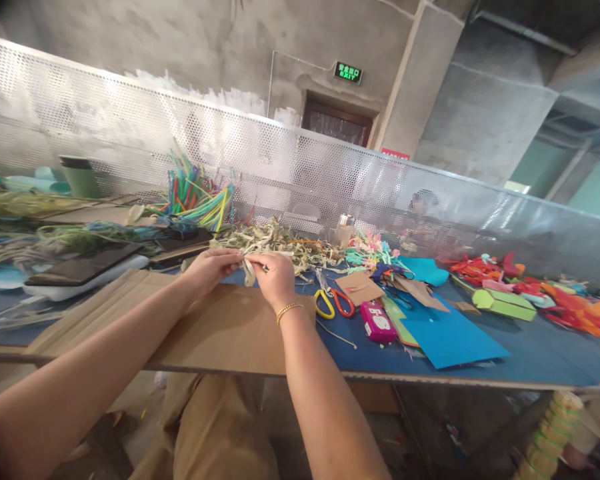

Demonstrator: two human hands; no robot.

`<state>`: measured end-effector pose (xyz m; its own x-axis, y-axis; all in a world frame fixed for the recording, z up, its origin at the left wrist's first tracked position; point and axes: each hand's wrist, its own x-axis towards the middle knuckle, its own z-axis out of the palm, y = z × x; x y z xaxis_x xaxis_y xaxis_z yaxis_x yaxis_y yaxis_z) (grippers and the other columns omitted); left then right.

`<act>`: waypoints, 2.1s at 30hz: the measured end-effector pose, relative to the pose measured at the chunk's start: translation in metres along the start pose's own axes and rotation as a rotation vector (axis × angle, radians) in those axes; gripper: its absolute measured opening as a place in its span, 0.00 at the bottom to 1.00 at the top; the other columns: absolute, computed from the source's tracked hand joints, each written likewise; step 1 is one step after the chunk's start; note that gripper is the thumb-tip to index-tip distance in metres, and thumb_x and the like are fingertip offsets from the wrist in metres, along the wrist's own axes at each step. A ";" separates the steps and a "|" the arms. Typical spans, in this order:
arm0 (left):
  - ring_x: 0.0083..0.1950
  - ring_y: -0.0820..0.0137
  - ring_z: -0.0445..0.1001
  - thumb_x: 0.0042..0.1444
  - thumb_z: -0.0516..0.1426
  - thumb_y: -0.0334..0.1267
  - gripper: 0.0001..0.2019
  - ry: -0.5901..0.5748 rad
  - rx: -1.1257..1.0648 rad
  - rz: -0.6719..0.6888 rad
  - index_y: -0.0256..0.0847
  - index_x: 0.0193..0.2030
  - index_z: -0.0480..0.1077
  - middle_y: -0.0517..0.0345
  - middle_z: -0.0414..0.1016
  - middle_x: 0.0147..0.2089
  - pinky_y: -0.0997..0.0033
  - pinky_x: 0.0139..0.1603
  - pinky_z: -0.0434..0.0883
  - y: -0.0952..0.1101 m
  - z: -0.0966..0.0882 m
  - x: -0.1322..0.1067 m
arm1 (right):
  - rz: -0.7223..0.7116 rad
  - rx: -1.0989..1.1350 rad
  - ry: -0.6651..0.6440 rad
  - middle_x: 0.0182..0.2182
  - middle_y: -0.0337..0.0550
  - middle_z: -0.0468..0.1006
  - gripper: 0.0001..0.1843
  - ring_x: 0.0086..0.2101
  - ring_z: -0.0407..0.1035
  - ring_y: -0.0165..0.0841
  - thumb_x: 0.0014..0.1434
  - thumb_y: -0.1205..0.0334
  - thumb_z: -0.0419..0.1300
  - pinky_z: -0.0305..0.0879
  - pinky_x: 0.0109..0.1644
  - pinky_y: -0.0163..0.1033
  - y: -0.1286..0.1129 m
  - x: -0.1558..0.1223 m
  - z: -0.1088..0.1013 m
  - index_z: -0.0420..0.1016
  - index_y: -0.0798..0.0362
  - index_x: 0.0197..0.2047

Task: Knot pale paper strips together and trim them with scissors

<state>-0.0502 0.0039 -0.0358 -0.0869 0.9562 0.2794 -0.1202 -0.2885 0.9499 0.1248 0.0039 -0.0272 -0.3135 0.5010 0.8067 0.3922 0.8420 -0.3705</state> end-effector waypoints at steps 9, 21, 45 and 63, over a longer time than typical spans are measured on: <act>0.23 0.74 0.68 0.36 0.69 0.46 0.16 -0.077 0.024 0.003 0.37 0.28 0.77 0.56 0.73 0.24 0.73 0.24 0.65 -0.002 0.002 -0.002 | -0.078 -0.312 0.047 0.39 0.37 0.80 0.07 0.47 0.65 0.36 0.62 0.58 0.58 0.48 0.55 0.46 -0.015 0.000 -0.006 0.77 0.46 0.35; 0.26 0.68 0.72 0.36 0.68 0.50 0.19 -0.096 0.148 0.087 0.37 0.31 0.79 0.52 0.77 0.27 0.69 0.26 0.68 0.005 0.006 -0.010 | 0.065 -0.335 0.093 0.34 0.39 0.79 0.04 0.40 0.67 0.36 0.61 0.59 0.59 0.50 0.50 0.41 -0.003 -0.002 0.004 0.73 0.49 0.37; 0.29 0.65 0.71 0.32 0.68 0.50 0.18 -0.123 0.339 0.245 0.38 0.26 0.78 0.54 0.76 0.27 0.72 0.28 0.67 0.004 0.010 -0.010 | 0.244 -0.251 0.118 0.24 0.36 0.77 0.05 0.29 0.71 0.30 0.53 0.62 0.62 0.63 0.41 0.36 0.008 -0.001 0.015 0.72 0.51 0.27; 0.23 0.74 0.65 0.43 0.65 0.52 0.18 -0.104 0.276 0.177 0.37 0.29 0.76 0.59 0.71 0.23 0.77 0.24 0.60 0.006 0.006 -0.010 | 0.201 -0.199 0.083 0.30 0.38 0.79 0.09 0.36 0.70 0.31 0.58 0.56 0.61 0.60 0.46 0.35 0.008 0.000 0.008 0.77 0.50 0.31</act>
<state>-0.0445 -0.0071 -0.0318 0.0201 0.8963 0.4430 0.1609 -0.4402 0.8834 0.1210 0.0118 -0.0338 -0.1440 0.6287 0.7642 0.6034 0.6678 -0.4358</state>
